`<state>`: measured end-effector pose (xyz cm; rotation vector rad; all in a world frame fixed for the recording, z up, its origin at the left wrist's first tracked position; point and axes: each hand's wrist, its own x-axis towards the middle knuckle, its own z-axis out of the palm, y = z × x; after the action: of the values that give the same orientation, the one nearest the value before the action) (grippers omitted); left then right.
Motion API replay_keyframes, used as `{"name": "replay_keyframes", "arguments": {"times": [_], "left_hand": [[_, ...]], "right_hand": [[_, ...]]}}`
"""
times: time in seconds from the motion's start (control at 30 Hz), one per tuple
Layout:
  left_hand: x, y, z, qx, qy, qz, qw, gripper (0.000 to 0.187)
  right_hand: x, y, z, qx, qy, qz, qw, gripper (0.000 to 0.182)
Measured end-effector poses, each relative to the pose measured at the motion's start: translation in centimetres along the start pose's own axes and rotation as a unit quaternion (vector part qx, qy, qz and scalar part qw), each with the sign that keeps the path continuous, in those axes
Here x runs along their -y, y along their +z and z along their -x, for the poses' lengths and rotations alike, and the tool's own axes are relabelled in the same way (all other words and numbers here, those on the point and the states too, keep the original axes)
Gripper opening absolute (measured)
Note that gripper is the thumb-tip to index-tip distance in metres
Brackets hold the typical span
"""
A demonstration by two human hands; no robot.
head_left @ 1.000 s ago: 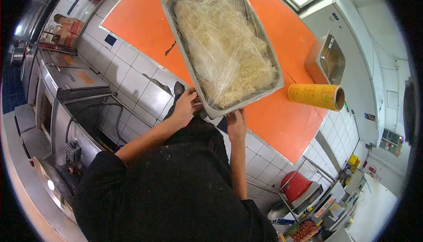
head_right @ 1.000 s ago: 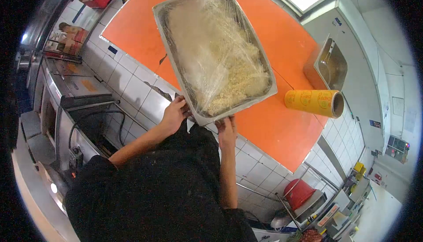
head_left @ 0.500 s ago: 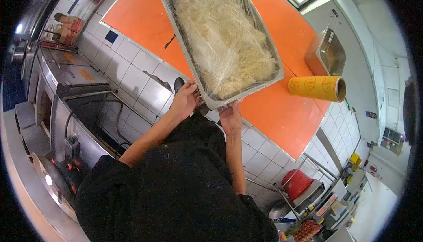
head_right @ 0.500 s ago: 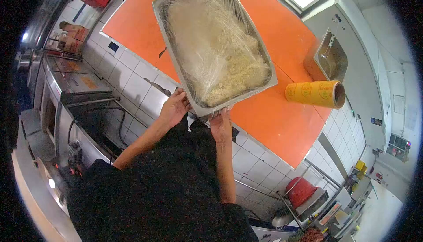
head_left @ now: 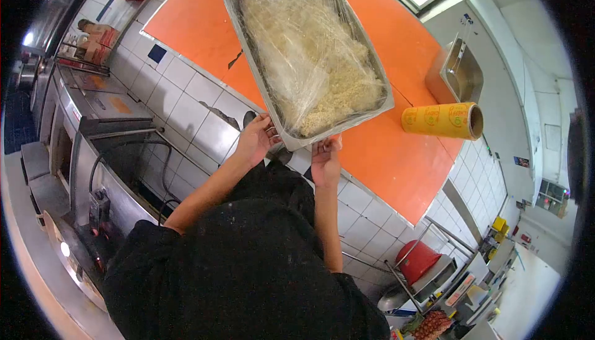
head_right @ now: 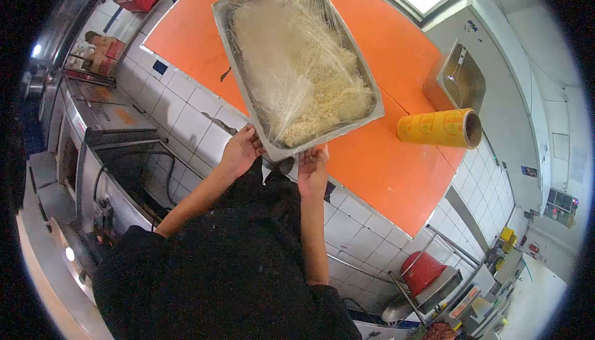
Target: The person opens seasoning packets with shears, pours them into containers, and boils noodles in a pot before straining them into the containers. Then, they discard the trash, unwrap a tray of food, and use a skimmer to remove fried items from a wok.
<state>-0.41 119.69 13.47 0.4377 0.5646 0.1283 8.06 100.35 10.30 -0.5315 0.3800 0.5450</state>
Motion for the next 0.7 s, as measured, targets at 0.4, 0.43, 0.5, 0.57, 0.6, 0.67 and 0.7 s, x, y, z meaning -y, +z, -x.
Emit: {"name": "replay_keyframes", "arguments": {"times": [0.4,0.43,0.5,0.57,0.6,0.67,0.7], "left_hand": [[-2.4,-0.2,-2.4,-0.044,0.057,-0.047,0.996,0.024],[-3.1,-0.6,-3.0,-0.033,0.063,-0.044,0.996,0.024],[-4.1,-0.8,-3.5,-0.013,0.077,-0.024,0.997,0.025],[-5.5,-0.5,-4.1,0.003,0.081,-0.033,0.996,0.025],[-5.7,-0.5,-4.2,0.016,0.082,-0.040,0.996,0.025],[-5.7,-0.5,-4.3,0.017,0.075,-0.028,0.997,0.025],[-5.8,-0.4,-4.3,0.018,0.067,-0.020,0.997,0.026]], "right_hand": [[3.2,3.4,-0.6,-0.003,-0.096,0.167,0.981,0.010],[3.4,3.6,-0.8,0.033,-0.131,0.184,0.974,0.014],[3.8,3.6,-1.4,0.032,-0.098,0.138,0.985,0.018],[3.6,3.2,-1.9,0.029,-0.062,0.094,0.993,0.024],[3.4,2.7,-2.1,0.041,-0.030,0.048,0.998,0.026],[3.2,1.6,-2.5,0.055,0.005,0.003,0.998,0.029],[3.0,1.2,-2.8,0.068,-0.005,-0.002,0.998,0.028]]}}
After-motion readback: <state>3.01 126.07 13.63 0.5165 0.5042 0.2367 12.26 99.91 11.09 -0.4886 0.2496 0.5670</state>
